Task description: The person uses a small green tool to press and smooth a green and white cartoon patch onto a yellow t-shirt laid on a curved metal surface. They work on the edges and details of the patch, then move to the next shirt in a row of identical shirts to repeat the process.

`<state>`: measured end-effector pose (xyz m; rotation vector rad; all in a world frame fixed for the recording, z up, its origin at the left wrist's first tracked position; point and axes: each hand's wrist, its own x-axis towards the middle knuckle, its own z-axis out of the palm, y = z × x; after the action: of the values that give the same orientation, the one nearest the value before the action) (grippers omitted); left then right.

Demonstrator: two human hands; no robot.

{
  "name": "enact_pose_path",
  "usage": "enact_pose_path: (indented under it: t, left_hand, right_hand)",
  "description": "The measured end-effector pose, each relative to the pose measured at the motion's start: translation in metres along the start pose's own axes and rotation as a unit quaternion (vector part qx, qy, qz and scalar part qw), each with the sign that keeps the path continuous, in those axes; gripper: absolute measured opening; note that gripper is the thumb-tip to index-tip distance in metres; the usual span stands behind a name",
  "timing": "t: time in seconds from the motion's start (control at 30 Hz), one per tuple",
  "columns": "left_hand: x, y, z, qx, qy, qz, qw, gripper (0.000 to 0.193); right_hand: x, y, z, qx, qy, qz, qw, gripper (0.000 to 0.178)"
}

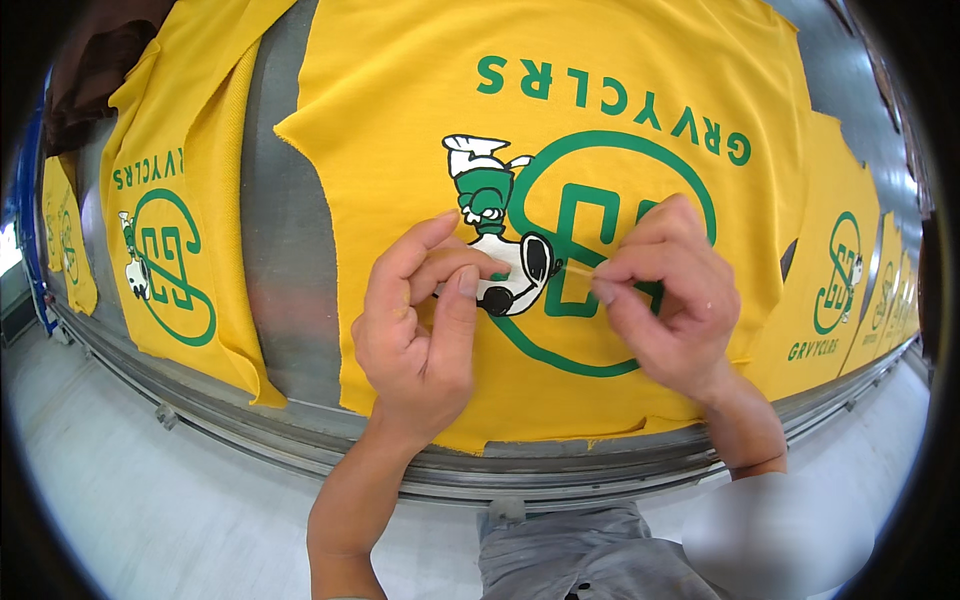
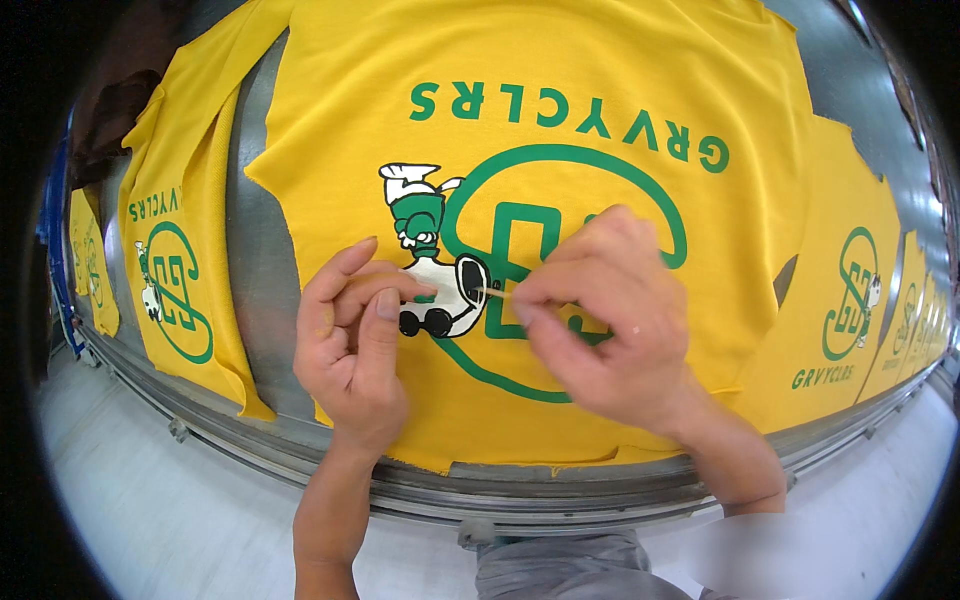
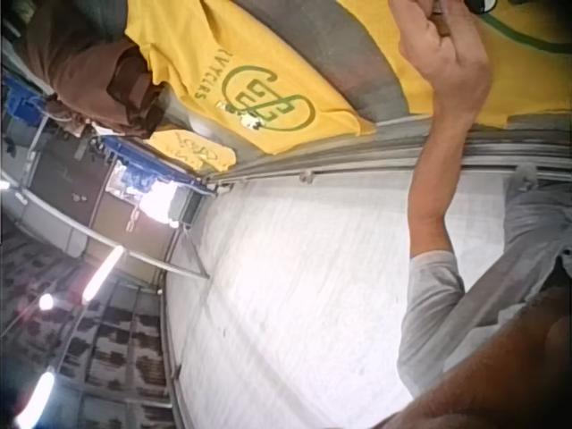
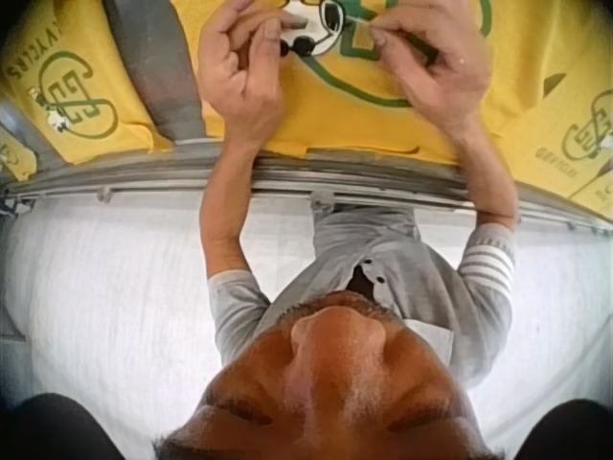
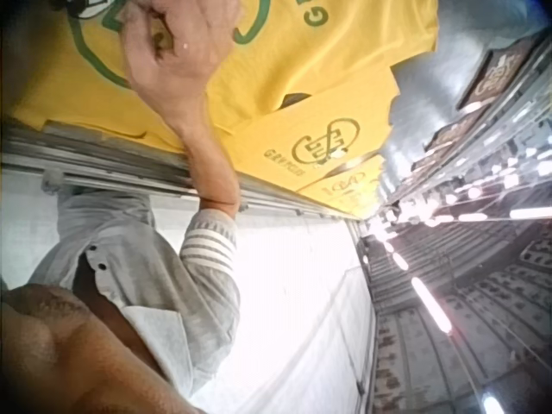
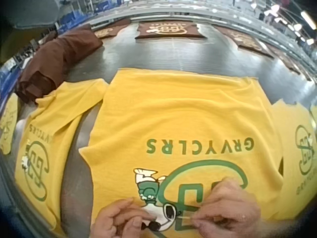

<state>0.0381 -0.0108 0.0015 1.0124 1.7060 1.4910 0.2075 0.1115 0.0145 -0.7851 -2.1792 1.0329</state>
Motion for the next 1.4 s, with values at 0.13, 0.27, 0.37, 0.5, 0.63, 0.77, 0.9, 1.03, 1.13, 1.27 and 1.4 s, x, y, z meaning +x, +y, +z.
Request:
enact_pose_path:
  t: [0.13,0.27,0.37,0.5,0.63,0.77,0.9,1.03,1.13,1.27,1.4]
  left_hand:
    - [0.0004,0.0006,-0.0003,-0.001,0.006,0.003,1.000,0.031]
    - [0.0001,-0.0018,0.0005,-0.001,0.003,0.003,1.000,0.031]
    - [0.0014,-0.0003,0.0007,-0.004,0.007,0.000,1.000,0.031]
    - [0.0018,0.0003,0.0002,-0.001,0.002,0.004,1.000,0.031]
    - [0.0016,0.0004,0.0001,-0.002,0.000,0.002,1.000,0.031]
    - [0.0017,-0.0017,0.0000,-0.009,0.004,0.013,1.000,0.030]
    - [0.0017,0.0005,-0.0001,0.002,-0.002,0.008,1.000,0.031]
    - [0.0011,0.0004,-0.0003,-0.001,0.000,0.006,1.000,0.031]
    - [0.0015,0.0011,-0.0017,0.011,-0.006,0.005,1.000,0.031]
    - [0.0021,0.0005,-0.0009,0.006,-0.004,0.009,1.000,0.031]
    - [0.0023,-0.0023,-0.0007,-0.002,0.001,0.023,1.000,0.030]
  right_hand:
    - [0.0035,0.0121,-0.0156,-0.066,-0.065,-0.034,0.995,0.018]
    - [0.0074,0.0121,-0.0109,-0.101,-0.090,-0.059,0.989,0.018]
    - [0.0124,0.0132,-0.0104,-0.112,-0.094,-0.051,0.988,0.018]
    - [0.0108,0.0127,-0.0093,-0.117,-0.094,-0.055,0.987,0.018]
    - [0.0110,0.0126,-0.0088,-0.119,-0.097,-0.052,0.987,0.019]
    - [0.0113,0.0122,-0.0087,-0.128,-0.097,-0.056,0.985,0.019]
    - [0.0113,0.0119,-0.0080,-0.131,-0.097,-0.057,0.985,0.019]
    - [0.0114,0.0113,-0.0079,-0.132,-0.099,-0.057,0.985,0.019]
    - [0.0113,0.0117,-0.0076,-0.134,-0.096,-0.056,0.985,0.018]
    - [0.0112,0.0118,-0.0073,-0.137,-0.095,-0.057,0.984,0.018]
    - [0.0115,0.0120,-0.0074,-0.129,-0.096,-0.057,0.985,0.018]
